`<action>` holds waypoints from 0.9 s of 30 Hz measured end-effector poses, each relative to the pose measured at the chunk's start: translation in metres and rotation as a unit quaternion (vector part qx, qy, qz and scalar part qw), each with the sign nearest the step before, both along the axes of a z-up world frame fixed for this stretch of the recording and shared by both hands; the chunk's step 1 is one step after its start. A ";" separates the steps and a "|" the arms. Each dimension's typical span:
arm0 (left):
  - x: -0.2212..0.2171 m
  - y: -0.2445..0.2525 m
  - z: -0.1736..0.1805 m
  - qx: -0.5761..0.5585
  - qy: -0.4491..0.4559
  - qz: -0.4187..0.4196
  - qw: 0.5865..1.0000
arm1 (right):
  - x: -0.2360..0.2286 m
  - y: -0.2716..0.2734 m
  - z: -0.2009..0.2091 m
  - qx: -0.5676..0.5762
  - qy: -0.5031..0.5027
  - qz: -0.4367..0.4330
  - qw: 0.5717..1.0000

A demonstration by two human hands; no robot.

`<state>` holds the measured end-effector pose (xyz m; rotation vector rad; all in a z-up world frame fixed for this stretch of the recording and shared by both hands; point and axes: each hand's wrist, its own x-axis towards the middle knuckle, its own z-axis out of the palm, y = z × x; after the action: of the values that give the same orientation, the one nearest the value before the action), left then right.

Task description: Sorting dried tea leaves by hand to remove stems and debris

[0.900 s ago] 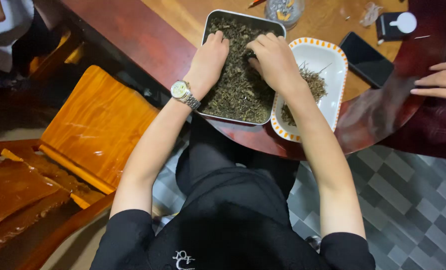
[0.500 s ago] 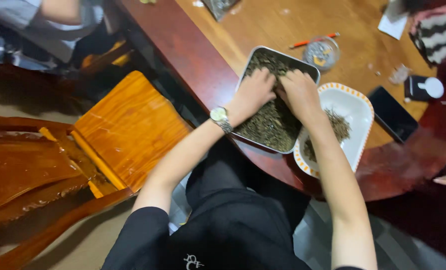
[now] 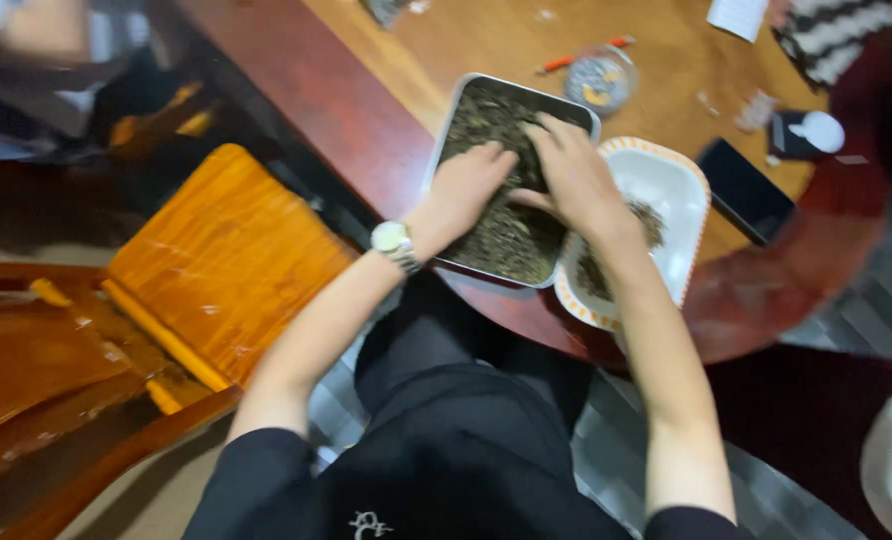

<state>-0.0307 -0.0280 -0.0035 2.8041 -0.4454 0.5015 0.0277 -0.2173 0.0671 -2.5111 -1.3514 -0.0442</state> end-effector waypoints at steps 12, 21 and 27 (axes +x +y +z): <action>-0.079 0.002 0.047 -0.141 0.106 -0.098 0.979 | 0.030 0.015 -0.006 0.022 0.000 -0.015 1.000; -0.083 -0.001 0.039 -0.164 0.114 -0.071 0.977 | 0.063 0.044 -0.067 -0.062 -0.100 0.010 0.993; -0.084 -0.002 0.042 -0.175 0.095 -0.077 0.977 | 0.053 0.027 -0.025 0.002 -0.051 0.017 0.999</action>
<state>-0.1144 -0.0300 0.0387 2.4274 -0.4759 0.2454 0.0809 -0.1899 0.0422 -2.5125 -1.4311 -0.1699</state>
